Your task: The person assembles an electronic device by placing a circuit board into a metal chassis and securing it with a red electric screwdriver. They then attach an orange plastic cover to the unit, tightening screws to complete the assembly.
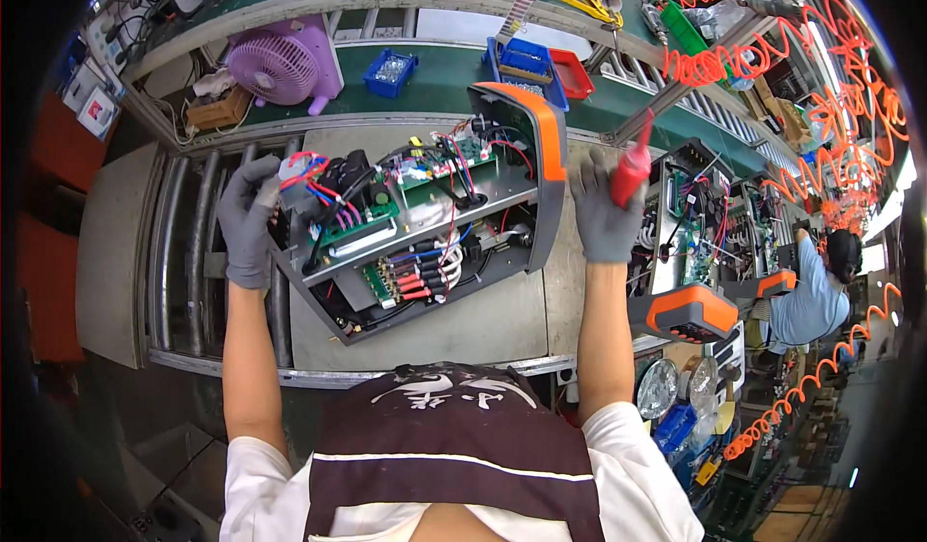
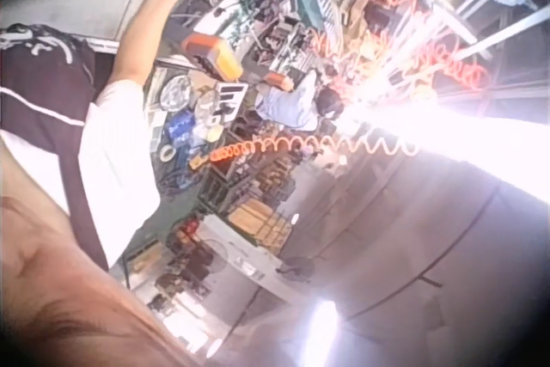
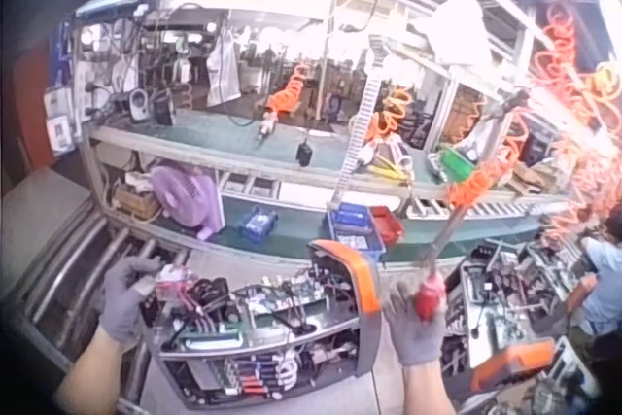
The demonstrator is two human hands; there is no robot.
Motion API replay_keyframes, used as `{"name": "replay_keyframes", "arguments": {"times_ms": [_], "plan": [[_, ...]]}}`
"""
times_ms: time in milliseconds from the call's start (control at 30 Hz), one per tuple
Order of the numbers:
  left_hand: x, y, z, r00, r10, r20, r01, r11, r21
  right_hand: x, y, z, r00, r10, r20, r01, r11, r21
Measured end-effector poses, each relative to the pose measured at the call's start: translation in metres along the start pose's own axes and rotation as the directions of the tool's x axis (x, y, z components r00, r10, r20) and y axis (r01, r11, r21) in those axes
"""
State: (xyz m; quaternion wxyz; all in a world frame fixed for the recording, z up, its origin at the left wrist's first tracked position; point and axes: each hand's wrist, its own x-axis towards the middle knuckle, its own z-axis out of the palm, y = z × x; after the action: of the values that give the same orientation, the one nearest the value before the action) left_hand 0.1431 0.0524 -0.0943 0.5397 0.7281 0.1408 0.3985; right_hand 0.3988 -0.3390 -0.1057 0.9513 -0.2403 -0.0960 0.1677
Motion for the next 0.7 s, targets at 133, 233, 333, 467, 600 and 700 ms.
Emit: {"name": "replay_keyframes", "arguments": {"times_ms": [133,233,333,467,600,700], "plan": [[0.005,0.005,0.001,0.99,0.13,0.057,-0.128,0.991,-0.027,-0.072,-0.021,-0.056,1.0,0.024,0.004,-0.023,0.993,-0.114],[0.005,0.003,0.007,0.993,0.109,0.054,-0.113,0.991,0.068,-0.121,-0.014,-0.062,0.969,-0.061,-0.24,-0.019,0.948,-0.317],[0.001,0.001,0.003,0.996,0.056,0.076,-0.06,0.997,0.051,-0.15,-0.008,-0.055,0.948,-0.145,-0.282,-0.021,0.858,-0.512],[-0.004,-0.003,-0.006,0.974,0.14,0.178,-0.179,0.957,0.226,-0.174,0.002,-0.043,0.9,-0.325,-0.291,-0.021,0.635,-0.772],[-0.011,-0.007,-0.001,0.997,0.06,0.058,-0.07,0.977,0.199,-0.185,0.032,-0.051,0.867,-0.498,-0.005,0.094,0.174,-0.98],[-0.01,-0.018,-0.004,0.99,0.133,0.049,-0.14,0.968,0.21,-0.183,0.051,-0.057,0.874,-0.436,0.212,0.228,-0.016,-0.973]]}}
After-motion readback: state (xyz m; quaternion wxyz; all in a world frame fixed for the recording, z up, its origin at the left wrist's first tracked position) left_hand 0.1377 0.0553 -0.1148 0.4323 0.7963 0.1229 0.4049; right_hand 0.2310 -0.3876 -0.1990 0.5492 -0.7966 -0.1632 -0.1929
